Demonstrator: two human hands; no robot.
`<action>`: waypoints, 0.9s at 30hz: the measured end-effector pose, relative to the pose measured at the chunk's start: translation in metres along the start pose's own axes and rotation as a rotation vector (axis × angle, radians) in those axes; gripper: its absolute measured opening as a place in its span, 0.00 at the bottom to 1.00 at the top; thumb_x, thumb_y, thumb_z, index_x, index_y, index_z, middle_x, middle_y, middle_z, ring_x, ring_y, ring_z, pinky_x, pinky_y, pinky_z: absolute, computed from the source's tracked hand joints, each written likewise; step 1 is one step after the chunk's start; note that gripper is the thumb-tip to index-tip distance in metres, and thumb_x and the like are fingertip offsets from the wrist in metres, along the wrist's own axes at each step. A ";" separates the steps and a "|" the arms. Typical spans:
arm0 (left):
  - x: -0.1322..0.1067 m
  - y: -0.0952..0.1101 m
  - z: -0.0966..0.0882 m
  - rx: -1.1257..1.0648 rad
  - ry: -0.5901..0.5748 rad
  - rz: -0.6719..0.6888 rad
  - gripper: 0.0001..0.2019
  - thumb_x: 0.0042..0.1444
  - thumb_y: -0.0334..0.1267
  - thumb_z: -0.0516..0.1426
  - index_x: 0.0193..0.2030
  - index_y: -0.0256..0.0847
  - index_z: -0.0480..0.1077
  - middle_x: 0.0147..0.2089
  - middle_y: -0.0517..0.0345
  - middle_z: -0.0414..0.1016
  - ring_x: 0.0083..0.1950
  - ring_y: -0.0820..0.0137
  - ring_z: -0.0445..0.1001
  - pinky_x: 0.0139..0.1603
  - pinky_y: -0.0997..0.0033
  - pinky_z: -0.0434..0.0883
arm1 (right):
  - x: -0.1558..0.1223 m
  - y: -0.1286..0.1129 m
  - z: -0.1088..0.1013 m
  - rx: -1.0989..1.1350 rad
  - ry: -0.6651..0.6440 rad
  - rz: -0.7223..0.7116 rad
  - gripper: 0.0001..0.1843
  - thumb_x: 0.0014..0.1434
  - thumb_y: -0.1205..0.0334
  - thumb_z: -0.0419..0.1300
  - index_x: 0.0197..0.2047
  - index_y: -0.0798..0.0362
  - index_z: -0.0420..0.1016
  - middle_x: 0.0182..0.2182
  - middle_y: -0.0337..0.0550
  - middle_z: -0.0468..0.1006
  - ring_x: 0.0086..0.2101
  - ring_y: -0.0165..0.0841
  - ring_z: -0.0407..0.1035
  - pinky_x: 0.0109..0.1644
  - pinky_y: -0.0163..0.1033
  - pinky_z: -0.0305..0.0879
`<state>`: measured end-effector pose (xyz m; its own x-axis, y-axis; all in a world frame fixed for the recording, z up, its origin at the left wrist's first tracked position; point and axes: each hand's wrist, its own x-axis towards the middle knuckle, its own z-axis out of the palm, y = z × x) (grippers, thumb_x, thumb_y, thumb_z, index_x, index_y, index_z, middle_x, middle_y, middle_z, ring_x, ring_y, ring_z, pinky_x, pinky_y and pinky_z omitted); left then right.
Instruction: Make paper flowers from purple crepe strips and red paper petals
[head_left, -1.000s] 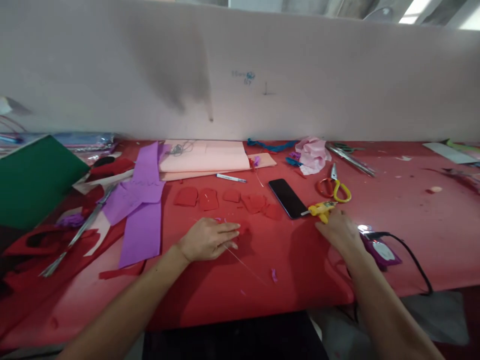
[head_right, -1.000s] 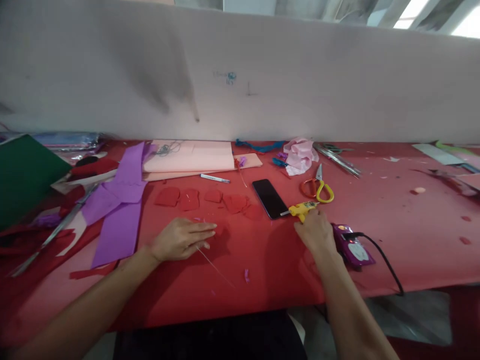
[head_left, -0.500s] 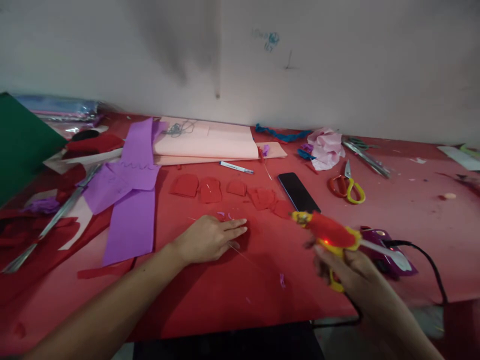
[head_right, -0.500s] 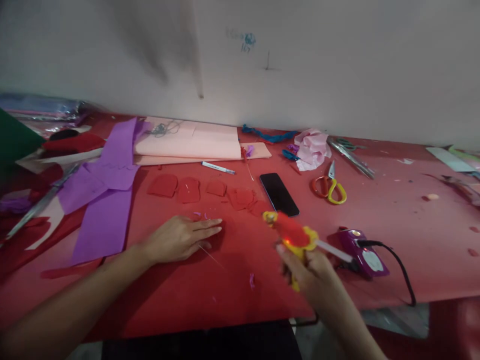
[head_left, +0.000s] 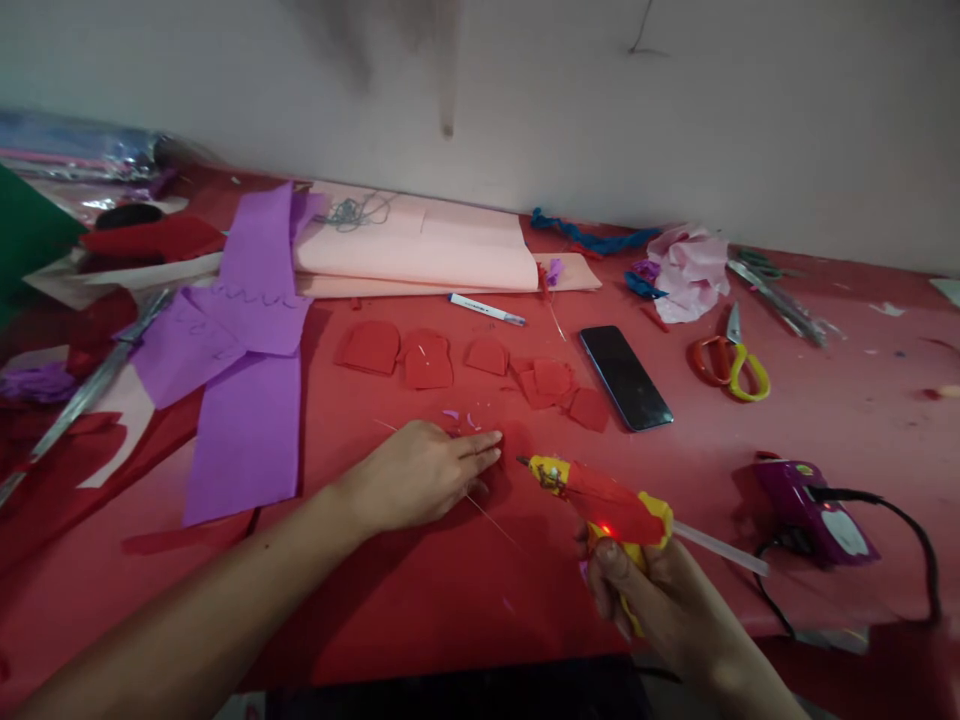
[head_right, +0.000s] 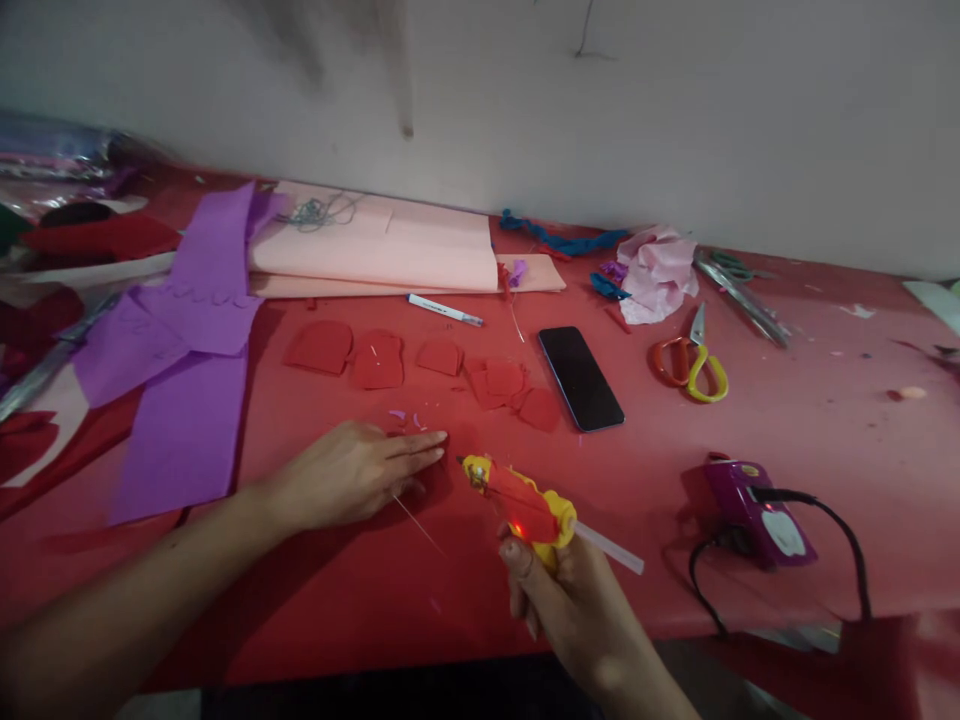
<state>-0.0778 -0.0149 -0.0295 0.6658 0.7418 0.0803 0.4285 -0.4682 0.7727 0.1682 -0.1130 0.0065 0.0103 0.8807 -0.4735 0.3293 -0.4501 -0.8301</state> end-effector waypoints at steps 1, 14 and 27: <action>0.000 0.000 0.000 0.002 0.000 0.001 0.20 0.53 0.32 0.58 0.53 0.51 0.74 0.60 0.54 0.72 0.45 0.59 0.78 0.48 0.61 0.68 | -0.001 -0.001 0.002 0.015 0.012 0.005 0.27 0.54 0.36 0.57 0.22 0.52 0.71 0.12 0.38 0.67 0.13 0.26 0.58 0.17 0.33 0.51; 0.000 0.001 0.000 0.624 -0.039 0.276 0.17 0.63 0.32 0.50 0.57 0.37 0.70 0.60 0.52 0.71 0.39 0.66 0.80 0.34 0.65 0.71 | 0.007 0.014 -0.004 -0.106 -0.176 0.039 0.31 0.59 0.37 0.53 0.17 0.53 0.67 0.11 0.37 0.65 0.13 0.24 0.57 0.16 0.31 0.51; 0.001 0.001 0.000 0.728 -0.011 0.315 0.16 0.64 0.38 0.51 0.55 0.38 0.72 0.60 0.59 0.72 0.37 0.67 0.80 0.31 0.63 0.72 | 0.009 0.013 -0.008 -0.162 -0.180 0.014 0.33 0.60 0.36 0.50 0.16 0.52 0.68 0.12 0.39 0.67 0.14 0.24 0.60 0.17 0.31 0.54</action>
<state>-0.0770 -0.0148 -0.0283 0.8266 0.5189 0.2180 0.5080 -0.8546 0.1079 0.1806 -0.1097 -0.0062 -0.1475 0.8278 -0.5413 0.4772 -0.4198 -0.7720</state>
